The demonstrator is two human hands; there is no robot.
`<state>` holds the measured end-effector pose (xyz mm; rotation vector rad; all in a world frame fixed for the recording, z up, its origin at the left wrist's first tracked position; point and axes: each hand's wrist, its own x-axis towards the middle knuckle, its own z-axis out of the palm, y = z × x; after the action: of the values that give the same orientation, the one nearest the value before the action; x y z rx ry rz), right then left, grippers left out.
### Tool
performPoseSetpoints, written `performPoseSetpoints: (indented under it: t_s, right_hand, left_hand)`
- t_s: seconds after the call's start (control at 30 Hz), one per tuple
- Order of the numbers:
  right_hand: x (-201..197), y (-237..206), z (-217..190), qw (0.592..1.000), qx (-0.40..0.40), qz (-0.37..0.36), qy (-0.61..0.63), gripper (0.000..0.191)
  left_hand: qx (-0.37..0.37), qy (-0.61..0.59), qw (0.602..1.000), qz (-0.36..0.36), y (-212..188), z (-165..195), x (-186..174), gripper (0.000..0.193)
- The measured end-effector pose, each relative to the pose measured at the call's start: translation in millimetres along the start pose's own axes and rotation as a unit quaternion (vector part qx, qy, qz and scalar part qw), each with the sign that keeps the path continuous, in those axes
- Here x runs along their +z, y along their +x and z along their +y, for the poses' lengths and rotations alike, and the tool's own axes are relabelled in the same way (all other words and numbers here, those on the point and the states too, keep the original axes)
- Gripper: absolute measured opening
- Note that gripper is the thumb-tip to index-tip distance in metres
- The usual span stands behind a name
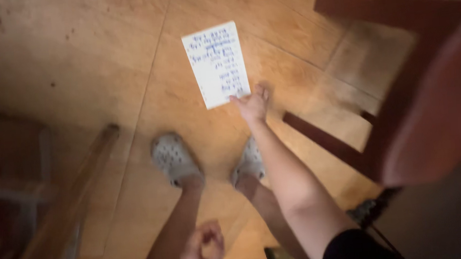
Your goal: The person spreads an orange compound on a white surface using a metal spatula, then scrapes the remaining compound from a plastic cup with a purple spatula. The person works at a white table with various containers and tools nearby.
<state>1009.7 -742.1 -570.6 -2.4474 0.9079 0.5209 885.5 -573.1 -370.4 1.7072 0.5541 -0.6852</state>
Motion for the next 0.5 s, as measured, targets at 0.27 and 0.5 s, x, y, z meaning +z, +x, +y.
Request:
performPoseSetpoints:
  t_s: [0.27, 0.5]
  right_hand:
    - [4, 19, -56, 0.983, 0.168, 0.064, 0.031, 0.107]
    - [-53, 32, -92, 0.975, 0.087, -0.084, 0.185, 0.069]
  left_hand:
    - [-0.043, -0.006, 0.995, 0.085, 27, -8, -7, 0.027]
    - [-0.148, -0.064, 0.987, 0.019, 44, 59, -9, 0.025]
